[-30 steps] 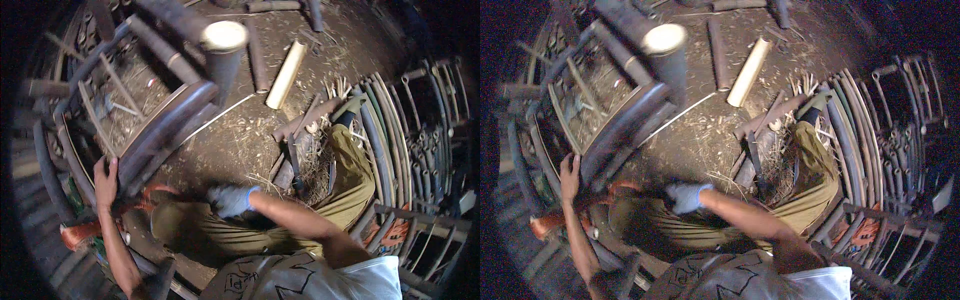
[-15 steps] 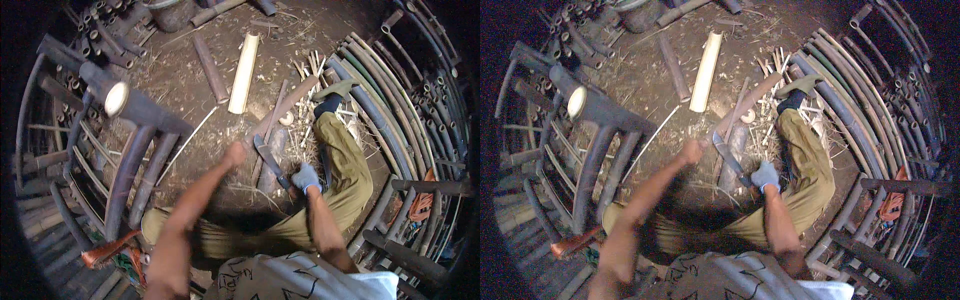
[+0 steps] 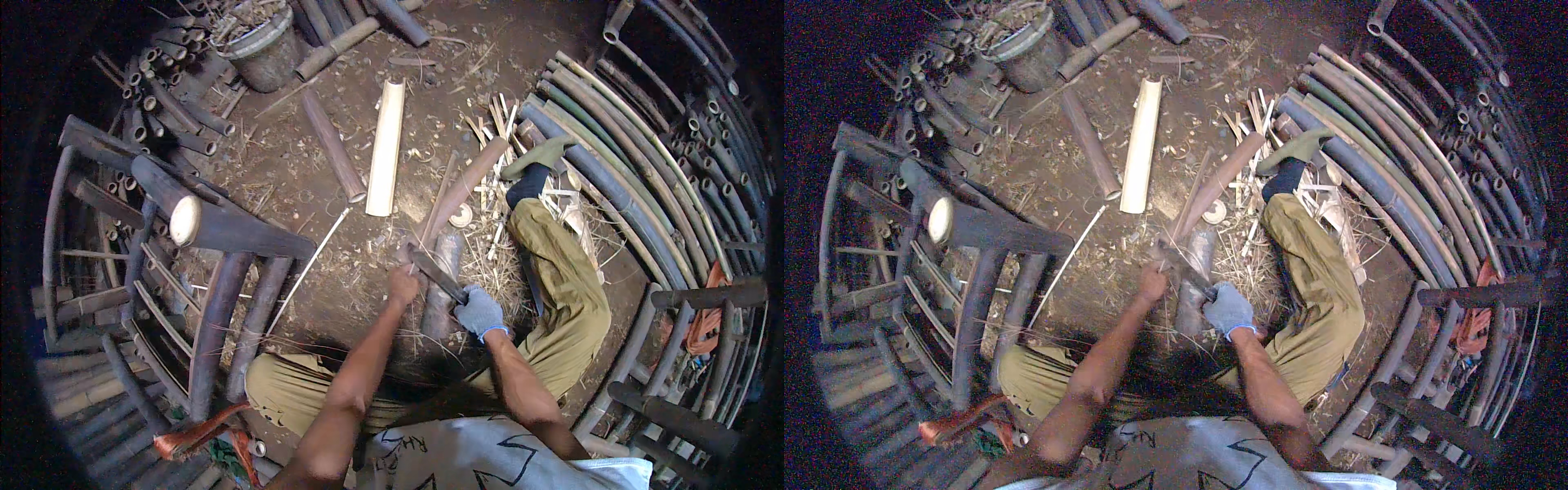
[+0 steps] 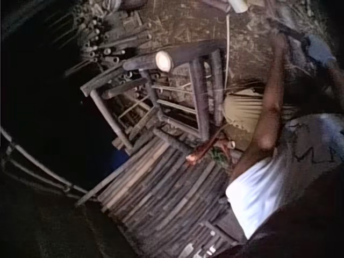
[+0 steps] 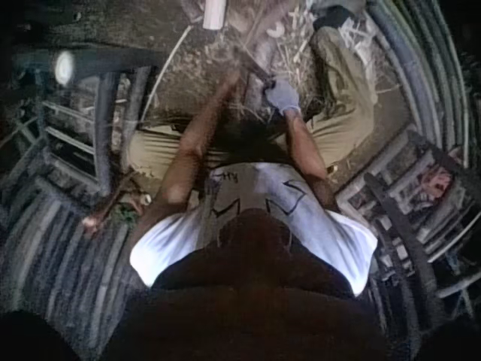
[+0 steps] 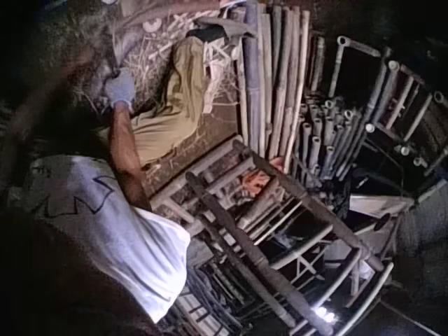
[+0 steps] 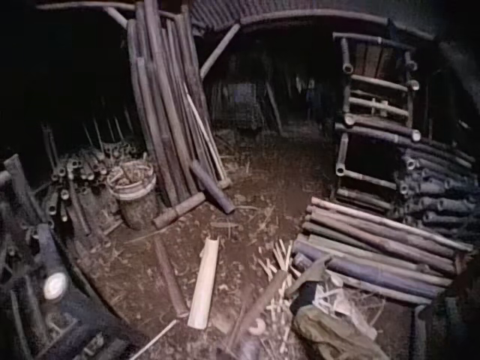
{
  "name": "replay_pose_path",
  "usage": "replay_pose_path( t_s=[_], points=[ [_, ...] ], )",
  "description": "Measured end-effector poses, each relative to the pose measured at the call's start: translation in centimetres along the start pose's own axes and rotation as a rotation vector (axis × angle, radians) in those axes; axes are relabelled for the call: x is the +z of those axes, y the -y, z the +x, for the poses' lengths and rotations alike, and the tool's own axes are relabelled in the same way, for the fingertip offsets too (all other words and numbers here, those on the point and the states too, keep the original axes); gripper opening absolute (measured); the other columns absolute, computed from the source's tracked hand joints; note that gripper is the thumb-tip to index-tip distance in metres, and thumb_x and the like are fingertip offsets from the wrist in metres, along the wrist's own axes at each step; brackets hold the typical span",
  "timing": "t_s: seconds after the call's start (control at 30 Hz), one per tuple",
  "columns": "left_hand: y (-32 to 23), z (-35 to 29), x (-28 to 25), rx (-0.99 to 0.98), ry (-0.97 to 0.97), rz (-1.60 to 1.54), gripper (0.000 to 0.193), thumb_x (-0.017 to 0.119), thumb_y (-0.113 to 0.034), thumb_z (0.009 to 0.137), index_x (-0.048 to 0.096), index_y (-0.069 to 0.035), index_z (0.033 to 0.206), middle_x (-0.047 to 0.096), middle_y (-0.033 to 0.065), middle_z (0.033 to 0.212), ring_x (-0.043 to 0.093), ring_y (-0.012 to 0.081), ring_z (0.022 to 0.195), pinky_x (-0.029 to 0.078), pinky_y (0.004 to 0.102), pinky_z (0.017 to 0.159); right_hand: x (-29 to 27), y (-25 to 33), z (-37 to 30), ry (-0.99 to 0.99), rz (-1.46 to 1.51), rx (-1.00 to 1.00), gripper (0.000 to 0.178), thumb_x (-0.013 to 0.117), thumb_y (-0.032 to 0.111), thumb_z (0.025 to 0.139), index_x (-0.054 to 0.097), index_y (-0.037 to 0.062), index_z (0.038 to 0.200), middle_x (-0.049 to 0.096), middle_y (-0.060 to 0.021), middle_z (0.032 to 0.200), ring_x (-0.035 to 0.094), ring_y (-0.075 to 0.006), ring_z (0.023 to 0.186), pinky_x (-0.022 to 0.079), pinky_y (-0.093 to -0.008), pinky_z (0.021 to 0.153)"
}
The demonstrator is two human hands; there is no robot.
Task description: The person uses a saw and a machete to cut and split bamboo poles, then fits a split bamboo piece into the frame of a bamboo structure.
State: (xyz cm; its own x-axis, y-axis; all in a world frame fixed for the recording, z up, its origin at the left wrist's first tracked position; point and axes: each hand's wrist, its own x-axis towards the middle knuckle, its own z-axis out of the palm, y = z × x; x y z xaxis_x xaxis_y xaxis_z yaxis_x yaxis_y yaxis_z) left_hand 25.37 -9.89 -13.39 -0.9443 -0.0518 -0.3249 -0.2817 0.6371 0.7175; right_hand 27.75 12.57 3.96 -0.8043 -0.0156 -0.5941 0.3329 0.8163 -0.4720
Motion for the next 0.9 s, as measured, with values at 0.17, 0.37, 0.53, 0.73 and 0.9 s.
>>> replay_pose_path(
  t_s=[0.17, 0.37, 0.53, 0.73, 0.9],
  points=[
    [-12.4, 0.3, -12.0, 0.021, -0.182, -0.705, 0.032, 0.057, 0.0, 0.086, 0.061, 0.0, 0.117, 0.068, 0.0119, 0.09, 0.068, 0.0192, 0.086, 0.053, 0.0309, 0.074, -6.8, 2.4, -0.5, -0.553, 0.124, -0.421, 0.04, 0.062, 0.025, 0.086, 0.057, 0.0017, 0.118, 0.064, -0.0228, 0.112, 0.061, -0.0393, 0.109, 0.049, -0.0469, 0.091],
    [-22.3, -8.2, -27.4, 0.376, -0.336, -0.875, 0.04, 0.054, -0.008, 0.097, 0.046, 0.0, 0.135, 0.068, 0.0079, 0.093, 0.063, 0.0105, 0.073, 0.05, 0.0249, 0.061, -18.2, 12.3, -4.2, -0.563, 0.603, -0.739, 0.049, 0.062, 0.02, 0.093, 0.044, 0.0028, 0.135, 0.056, -0.0079, 0.102, 0.057, -0.0174, 0.09, 0.05, -0.0321, 0.08],
    [-26.8, -18.2, -32.3, 0.251, -0.138, -0.775, 0.038, 0.052, -0.022, 0.104, 0.051, 0.002, 0.134, 0.066, 0.0045, 0.087, 0.058, 0.0097, 0.064, 0.045, 0.0238, 0.054, -23.1, 16.8, -6.6, -0.865, 0.393, -0.873, 0.049, 0.059, 0.032, 0.097, 0.053, -0.0025, 0.131, 0.065, -0.0152, 0.105, 0.064, -0.0255, 0.089, 0.052, -0.0368, 0.079],
    [-25.5, -23.5, -28.4, 0.129, -0.242, -0.853, 0.027, 0.055, -0.02, 0.103, 0.065, 0.0, 0.118, 0.062, 0.0004, 0.08, 0.052, 0.0062, 0.059, 0.045, 0.022, 0.051, -18.0, 19.1, -12.4, -0.627, 0.01, -0.974, 0.044, 0.07, 0.036, 0.087, 0.061, 0.0054, 0.116, 0.067, -0.0186, 0.102, 0.067, -0.0361, 0.095, 0.053, -0.043, 0.081],
    [-23.3, -24.4, -26.2, 0.123, -0.302, -0.668, 0.026, 0.056, -0.023, 0.102, 0.065, -0.001, 0.09, 0.058, -0.0011, 0.072, 0.049, 0.0052, 0.057, 0.04, 0.0232, 0.05, -13.5, 18.6, -15.0, -0.465, -0.189, -0.952, 0.045, 0.067, 0.052, 0.087, 0.065, 0.0079, 0.09, 0.067, -0.0165, 0.078, 0.067, -0.0391, 0.073, 0.052, -0.0465, 0.065]
  ],
)
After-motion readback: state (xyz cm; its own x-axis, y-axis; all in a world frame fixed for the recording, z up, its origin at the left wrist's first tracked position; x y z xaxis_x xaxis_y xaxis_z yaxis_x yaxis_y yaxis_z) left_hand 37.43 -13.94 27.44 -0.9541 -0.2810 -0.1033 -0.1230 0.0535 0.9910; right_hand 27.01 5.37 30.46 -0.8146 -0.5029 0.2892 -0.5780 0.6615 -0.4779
